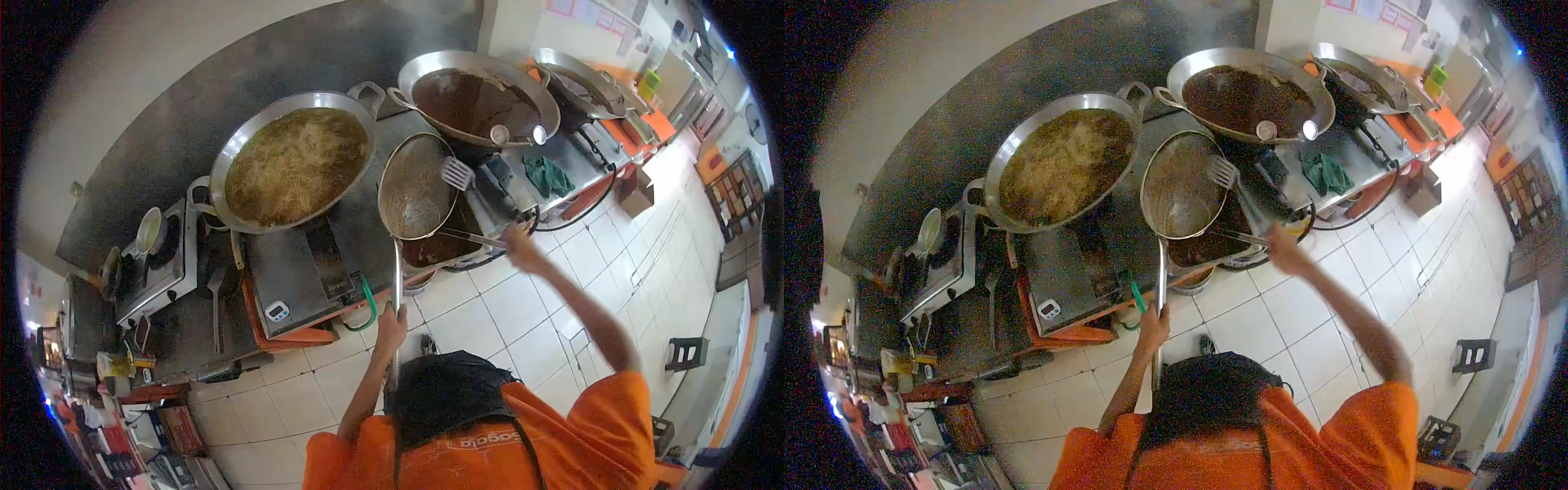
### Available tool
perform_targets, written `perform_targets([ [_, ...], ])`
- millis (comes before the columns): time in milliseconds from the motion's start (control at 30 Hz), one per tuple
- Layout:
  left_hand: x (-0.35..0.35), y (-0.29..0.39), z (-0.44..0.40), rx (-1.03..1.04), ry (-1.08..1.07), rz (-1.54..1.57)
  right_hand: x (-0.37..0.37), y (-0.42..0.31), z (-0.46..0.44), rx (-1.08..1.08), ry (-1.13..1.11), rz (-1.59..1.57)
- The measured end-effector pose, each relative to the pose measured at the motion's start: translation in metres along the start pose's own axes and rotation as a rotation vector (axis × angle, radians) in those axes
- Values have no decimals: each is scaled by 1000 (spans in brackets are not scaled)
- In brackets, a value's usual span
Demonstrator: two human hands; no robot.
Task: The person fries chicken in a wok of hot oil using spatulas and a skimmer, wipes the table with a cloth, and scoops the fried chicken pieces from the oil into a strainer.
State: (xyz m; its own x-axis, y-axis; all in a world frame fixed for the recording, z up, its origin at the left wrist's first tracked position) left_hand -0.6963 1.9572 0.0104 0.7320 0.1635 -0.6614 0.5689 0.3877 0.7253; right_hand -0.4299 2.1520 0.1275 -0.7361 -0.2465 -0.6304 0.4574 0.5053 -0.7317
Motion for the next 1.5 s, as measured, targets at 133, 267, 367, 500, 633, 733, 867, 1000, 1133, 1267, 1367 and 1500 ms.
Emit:
perform_targets([
  [133, -24, 24, 10, 76, 71, -131, 62, -9, 19, 9, 129, 27],
  [267, -28, 30, 14, 53, 132, -308, 52, -54, 13, -45, 300, -128],
  [367, -23, 30, 13, 21, 60, -256, 44, -75, -4, -12, 310, -193],
  [500, -18, 35, 13, 18, 90, -348, 42, -65, -11, 51, 265, -55],
  [633, -19, 41, 13, -29, 62, -251, 38, -45, -20, 60, 268, -86],
  [733, -18, 42, 13, -51, 129, -355, 32, -52, -24, -1, 274, -96],
  [867, -12, 48, 19, 98, 283, -420, 26, -52, -20, 20, 203, -142],
  [1000, -9, 54, 28, -66, 182, -291, 18, -57, -12, -8, 203, -103],
  [1133, -17, 64, 27, -63, 218, -314, 26, -43, -16, -98, 179, -16],
  [1267, -8, 63, 33, -81, 234, -314, 24, -59, -7, -167, 342, -149],
  [1367, -6, 65, 37, -52, 288, -353, 21, -56, -10, -24, 256, -170],
  [1500, -1, 44, 32, -81, 240, -282, 25, -43, -9, -9, 209, -60],
])
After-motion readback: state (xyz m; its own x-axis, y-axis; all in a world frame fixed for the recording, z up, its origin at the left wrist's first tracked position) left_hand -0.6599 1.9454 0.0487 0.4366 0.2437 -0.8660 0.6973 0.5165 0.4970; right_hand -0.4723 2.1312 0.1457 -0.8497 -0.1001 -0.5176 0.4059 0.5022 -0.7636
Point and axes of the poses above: each hand's wrist, its own z-axis away from the middle knuckle, its own x-axis out of the palm, y = z × x, the point moved 2 cm from there along -z, towards the middle knuckle, and after that the axes turned 14 degrees about -z, right-handed, at the moved point
